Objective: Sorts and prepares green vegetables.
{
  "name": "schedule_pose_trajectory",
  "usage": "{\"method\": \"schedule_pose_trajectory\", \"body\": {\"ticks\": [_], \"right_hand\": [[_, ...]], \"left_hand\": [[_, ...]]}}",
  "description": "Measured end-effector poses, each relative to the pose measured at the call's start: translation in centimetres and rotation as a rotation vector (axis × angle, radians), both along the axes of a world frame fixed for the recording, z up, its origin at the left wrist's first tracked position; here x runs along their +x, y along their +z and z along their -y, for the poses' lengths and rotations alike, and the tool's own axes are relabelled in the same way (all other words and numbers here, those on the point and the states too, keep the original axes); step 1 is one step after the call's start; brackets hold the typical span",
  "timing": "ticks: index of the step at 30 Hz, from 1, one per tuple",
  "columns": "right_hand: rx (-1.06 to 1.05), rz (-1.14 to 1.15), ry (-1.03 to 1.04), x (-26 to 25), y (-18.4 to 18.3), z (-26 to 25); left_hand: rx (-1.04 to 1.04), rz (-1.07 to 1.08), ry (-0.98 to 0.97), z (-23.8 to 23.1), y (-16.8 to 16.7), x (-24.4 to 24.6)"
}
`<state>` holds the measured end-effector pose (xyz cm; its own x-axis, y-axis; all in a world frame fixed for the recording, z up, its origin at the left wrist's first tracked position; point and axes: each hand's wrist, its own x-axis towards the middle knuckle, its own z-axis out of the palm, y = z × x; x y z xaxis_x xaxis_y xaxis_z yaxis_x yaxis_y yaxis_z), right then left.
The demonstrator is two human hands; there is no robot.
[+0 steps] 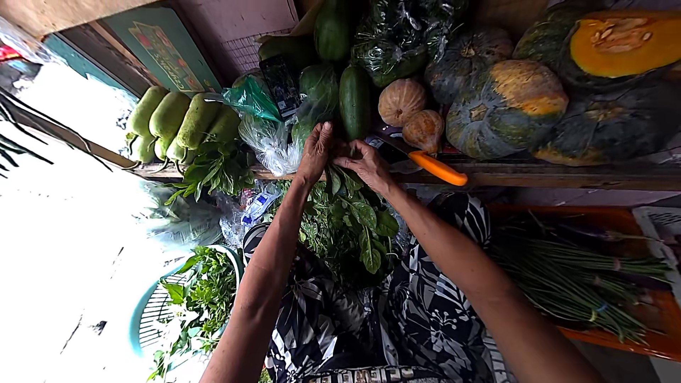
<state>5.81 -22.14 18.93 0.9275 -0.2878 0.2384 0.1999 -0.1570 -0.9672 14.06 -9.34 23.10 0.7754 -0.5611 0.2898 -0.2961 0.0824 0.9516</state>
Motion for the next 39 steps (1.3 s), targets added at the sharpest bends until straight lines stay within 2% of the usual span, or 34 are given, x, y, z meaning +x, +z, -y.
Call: {"method": "schedule_pose_trajectory", "body": {"ticks": [5, 10, 17, 20, 27, 33, 39], "right_hand": [[-0.208, 0.143, -0.124, -0.7, 0.7, -1.6], [-0.184, -0.061, 0.0, -1.1, 1.0, -1.4], [-0.246, -0.057, 0.021, -1.4, 0.8, -1.7], [-0.254, -0.071, 0.081, -1.5, 0.9, -1.8], [-0.184, -0.226, 0.162, -2.0, 1.6, -2.0], [0.17, -0.275, 0.262, -1.5, 0.4, -1.9], [0.227, -0.329, 0.203, -1.4, 0.7, -2.6]], "left_hand": [[-0.026, 0.067, 0.035, 0.0, -1.2, 0.1], [0.041, 0.099, 0.06, -0.4, -2.1, -0.3], [0.214, 0.108, 0.109, -2.3, -3.0, -2.1], [0.226, 0.105, 0.126, -2.4, -3.0, -2.5], [0.274, 0.118, 0.129, -2.8, -3.2, -3.2], [0.249, 0.102, 0.138, -3.0, -3.7, -2.7], [0.27, 0.089, 0.142, -3.0, -4.5, -2.5]]}}
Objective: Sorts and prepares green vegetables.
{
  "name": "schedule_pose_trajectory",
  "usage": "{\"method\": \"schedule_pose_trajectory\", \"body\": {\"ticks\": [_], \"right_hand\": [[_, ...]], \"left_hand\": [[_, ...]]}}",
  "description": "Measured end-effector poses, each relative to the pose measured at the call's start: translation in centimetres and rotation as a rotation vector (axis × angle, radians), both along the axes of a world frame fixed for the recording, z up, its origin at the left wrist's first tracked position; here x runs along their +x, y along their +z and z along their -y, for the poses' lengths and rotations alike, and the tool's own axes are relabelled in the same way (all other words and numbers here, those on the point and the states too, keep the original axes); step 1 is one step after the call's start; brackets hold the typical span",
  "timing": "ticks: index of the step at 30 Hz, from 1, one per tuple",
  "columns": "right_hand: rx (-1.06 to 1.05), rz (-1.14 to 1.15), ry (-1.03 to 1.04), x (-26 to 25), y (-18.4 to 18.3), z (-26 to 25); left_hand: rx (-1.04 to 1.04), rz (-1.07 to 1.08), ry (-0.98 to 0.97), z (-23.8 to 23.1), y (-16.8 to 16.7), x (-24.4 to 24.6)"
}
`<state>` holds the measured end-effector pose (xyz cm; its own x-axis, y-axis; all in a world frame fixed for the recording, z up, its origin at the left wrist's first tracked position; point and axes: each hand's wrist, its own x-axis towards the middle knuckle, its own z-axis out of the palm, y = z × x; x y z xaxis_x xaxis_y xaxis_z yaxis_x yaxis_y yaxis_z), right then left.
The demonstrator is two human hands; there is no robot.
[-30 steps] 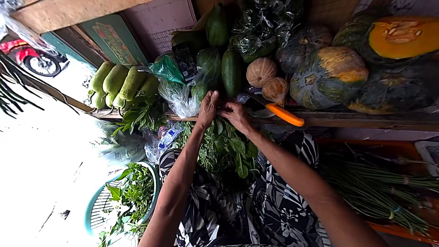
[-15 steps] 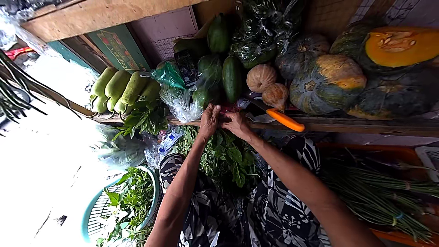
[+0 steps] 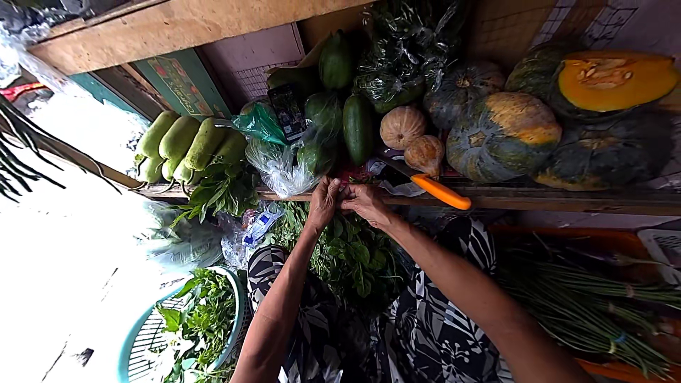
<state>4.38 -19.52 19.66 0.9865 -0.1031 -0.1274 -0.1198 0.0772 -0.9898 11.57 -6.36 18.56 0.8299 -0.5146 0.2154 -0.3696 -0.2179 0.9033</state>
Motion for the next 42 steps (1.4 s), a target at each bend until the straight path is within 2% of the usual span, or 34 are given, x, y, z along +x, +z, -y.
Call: {"method": "schedule_pose_trajectory", "body": {"ticks": [7, 13, 16, 17, 18, 20, 21, 22, 24, 26, 28, 31, 35, 37, 42], "right_hand": [[0.157, -0.047, -0.054, 0.6, 0.2, -0.4], [0.265, 0.079, -0.188, 0.7, 0.5, -0.8], [0.285, 0.096, -0.184, 0.7, 1.2, 1.2], [0.192, 0.071, -0.145, 0.8, 1.4, 2.3], [0.01, 0.021, -0.063, 0.9, 1.5, 3.6], [-0.468, -0.148, 0.184, 0.6, 2.4, 5.6], [-0.616, -0.19, 0.256, 0.4, 2.3, 5.8], [-0.662, -0.152, 0.276, 0.3, 1.9, 5.8], [-0.536, 0.017, 0.269, 0.2, 1.1, 4.7], [-0.275, 0.138, 0.285, 0.2, 0.4, 2.5], [-0.106, 0.168, 0.303, 0.5, 0.0, 0.9], [0.047, 0.129, 0.228, 0.8, -0.2, 0.7], [0.102, 0.136, 0.27, 1.5, -0.5, 1.0], [0.108, 0.095, 0.281, 1.8, -0.8, 0.8], [-0.013, 0.15, 0.217, 1.6, -0.6, 0.5]], "left_hand": [[-0.061, -0.038, 0.063, -0.4, -0.8, -0.1], [0.004, 0.015, 0.151, -0.2, -1.1, -0.7], [-0.039, -0.024, 0.134, -0.5, -1.5, -0.5], [-0.066, -0.049, 0.115, -0.8, -1.5, -0.3], [-0.098, -0.074, 0.091, -1.0, -1.3, -0.1], [-0.165, -0.13, 0.028, -1.6, -0.7, 0.3], [-0.172, -0.151, -0.001, -1.9, -0.4, 0.3], [-0.166, -0.16, -0.02, -2.1, 0.0, 0.2], [-0.14, -0.151, -0.043, -1.8, 0.6, -0.2], [-0.114, -0.063, -0.07, -0.5, 1.3, -0.6], [-0.081, 0.068, -0.082, 1.2, 1.9, -0.2], [-0.097, 0.099, -0.104, 2.4, 2.1, 0.3], [-0.207, -0.025, -0.133, 3.1, 3.1, 0.6], [-0.198, -0.062, -0.121, 3.2, 3.5, 0.7], [-0.008, 0.226, -0.085, 2.9, 3.4, 1.3]]}}
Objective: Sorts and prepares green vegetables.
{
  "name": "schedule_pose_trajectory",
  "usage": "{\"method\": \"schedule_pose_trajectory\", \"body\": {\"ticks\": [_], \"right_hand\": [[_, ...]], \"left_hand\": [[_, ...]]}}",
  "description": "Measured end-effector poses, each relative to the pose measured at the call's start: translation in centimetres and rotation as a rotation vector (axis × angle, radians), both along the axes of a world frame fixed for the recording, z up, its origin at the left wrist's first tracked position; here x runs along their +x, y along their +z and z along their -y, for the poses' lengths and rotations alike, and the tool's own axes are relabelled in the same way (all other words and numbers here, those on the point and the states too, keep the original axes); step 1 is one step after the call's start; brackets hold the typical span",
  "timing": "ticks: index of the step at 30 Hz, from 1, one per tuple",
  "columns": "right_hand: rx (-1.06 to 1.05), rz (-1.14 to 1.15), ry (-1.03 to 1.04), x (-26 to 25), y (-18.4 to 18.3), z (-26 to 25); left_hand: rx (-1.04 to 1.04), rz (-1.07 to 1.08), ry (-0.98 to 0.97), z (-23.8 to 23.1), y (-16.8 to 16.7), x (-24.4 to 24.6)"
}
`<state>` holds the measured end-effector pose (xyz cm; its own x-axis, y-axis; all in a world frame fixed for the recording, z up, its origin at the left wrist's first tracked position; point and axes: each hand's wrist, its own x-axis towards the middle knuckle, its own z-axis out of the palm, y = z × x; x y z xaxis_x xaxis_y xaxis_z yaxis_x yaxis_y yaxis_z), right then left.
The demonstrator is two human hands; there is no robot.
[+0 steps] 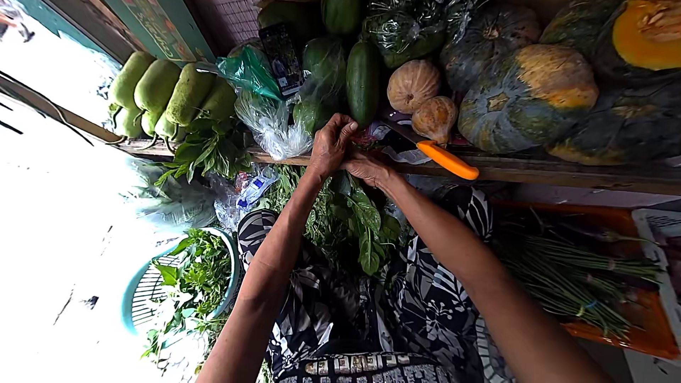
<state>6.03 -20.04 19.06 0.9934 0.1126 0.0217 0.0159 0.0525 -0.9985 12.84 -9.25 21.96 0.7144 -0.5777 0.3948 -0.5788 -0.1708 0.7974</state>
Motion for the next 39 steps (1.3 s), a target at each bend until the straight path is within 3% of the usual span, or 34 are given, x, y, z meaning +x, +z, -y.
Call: {"method": "schedule_pose_trajectory", "body": {"ticks": [3, 7, 11, 13, 15, 18, 20, 22, 30, 35, 39], "right_hand": [[0.057, -0.062, -0.219, 0.3, 0.4, 0.4], [0.276, -0.042, -0.34, 1.1, -0.2, 1.7], [0.399, -0.065, -0.34, 0.8, -0.4, 0.5], [0.343, -0.013, -0.365, 0.8, -0.9, 0.3], [0.236, 0.037, -0.424, 1.1, -1.2, 0.2], [-0.037, 0.18, -0.464, 0.7, -1.6, 0.1], [-0.2, 0.241, -0.415, -0.1, -0.9, -0.7], [-0.241, 0.292, -0.371, -0.7, -0.7, -1.3], [-0.118, 0.392, -0.156, -0.7, -1.1, -0.6], [-0.03, 0.222, -0.015, -1.0, -0.3, -0.4], [0.09, 0.073, 0.009, -0.9, 0.2, -0.7]], "left_hand": [[-0.022, -0.088, 0.019, -1.2, 0.2, -0.8], [0.12, -0.312, -0.02, -3.1, -3.0, -5.2], [0.355, -0.065, 0.163, -2.7, -6.0, -7.0], [0.425, -0.033, 0.167, -2.7, -5.6, -7.5], [0.445, -0.17, 0.057, -3.4, -3.3, -7.3], [0.299, -0.117, 0.105, -4.8, -1.1, -6.9], [0.195, 0.005, 0.085, -4.9, -0.3, -5.6], [0.109, -0.026, -0.031, -4.5, 0.2, -4.1], [-0.169, -0.231, -0.212, -4.5, -0.5, -3.5], [0.061, -0.304, -0.284, -5.0, 0.6, -3.0], [0.016, -0.326, -0.33, -4.4, 0.9, -1.8]]}}
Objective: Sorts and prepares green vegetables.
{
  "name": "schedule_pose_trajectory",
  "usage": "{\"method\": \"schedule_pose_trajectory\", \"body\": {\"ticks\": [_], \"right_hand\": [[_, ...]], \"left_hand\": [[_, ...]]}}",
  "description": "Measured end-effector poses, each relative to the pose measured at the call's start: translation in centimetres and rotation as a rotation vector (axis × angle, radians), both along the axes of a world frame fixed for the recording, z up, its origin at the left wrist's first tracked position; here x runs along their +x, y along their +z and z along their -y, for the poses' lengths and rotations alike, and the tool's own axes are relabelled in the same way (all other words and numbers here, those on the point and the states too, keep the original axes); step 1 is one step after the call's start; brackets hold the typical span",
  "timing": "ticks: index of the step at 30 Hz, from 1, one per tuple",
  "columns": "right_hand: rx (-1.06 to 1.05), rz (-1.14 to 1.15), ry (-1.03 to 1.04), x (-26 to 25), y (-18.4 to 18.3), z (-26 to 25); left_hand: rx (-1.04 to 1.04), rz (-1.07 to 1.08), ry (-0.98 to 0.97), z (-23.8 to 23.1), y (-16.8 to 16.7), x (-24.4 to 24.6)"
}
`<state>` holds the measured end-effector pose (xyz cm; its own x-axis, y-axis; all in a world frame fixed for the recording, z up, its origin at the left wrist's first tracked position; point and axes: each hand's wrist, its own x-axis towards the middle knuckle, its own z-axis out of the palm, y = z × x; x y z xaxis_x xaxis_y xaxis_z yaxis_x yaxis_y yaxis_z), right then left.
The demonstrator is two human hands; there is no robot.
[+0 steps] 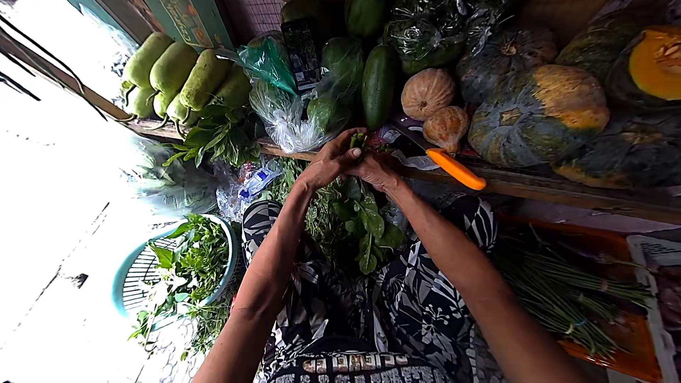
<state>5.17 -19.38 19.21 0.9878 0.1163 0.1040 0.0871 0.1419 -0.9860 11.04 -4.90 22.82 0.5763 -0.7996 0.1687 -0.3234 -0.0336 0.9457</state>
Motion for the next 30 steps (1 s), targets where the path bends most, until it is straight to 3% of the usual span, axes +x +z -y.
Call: {"method": "schedule_pose_trajectory", "body": {"ticks": [8, 14, 23, 26, 30], "right_hand": [[-0.005, -0.005, -0.104, 0.1, -0.1, -0.1], [-0.014, 0.066, -0.195, 0.0, -0.2, -0.5], [-0.09, -0.005, -0.043, 0.7, 0.1, 1.2], [-0.044, -0.021, -0.113, 1.2, -0.8, 0.7], [0.077, -0.182, -0.346, 1.2, -0.3, 0.0]], "left_hand": [[0.153, 0.074, 0.059, 1.8, 0.8, 0.3], [0.227, 0.251, 0.088, 2.6, 0.8, 0.4], [0.258, 0.185, 0.016, 3.3, 1.7, 1.8], [0.299, 0.141, 0.032, 3.8, 1.5, 2.1], [0.194, -0.038, 0.134, 3.0, -0.2, 2.0]]}}
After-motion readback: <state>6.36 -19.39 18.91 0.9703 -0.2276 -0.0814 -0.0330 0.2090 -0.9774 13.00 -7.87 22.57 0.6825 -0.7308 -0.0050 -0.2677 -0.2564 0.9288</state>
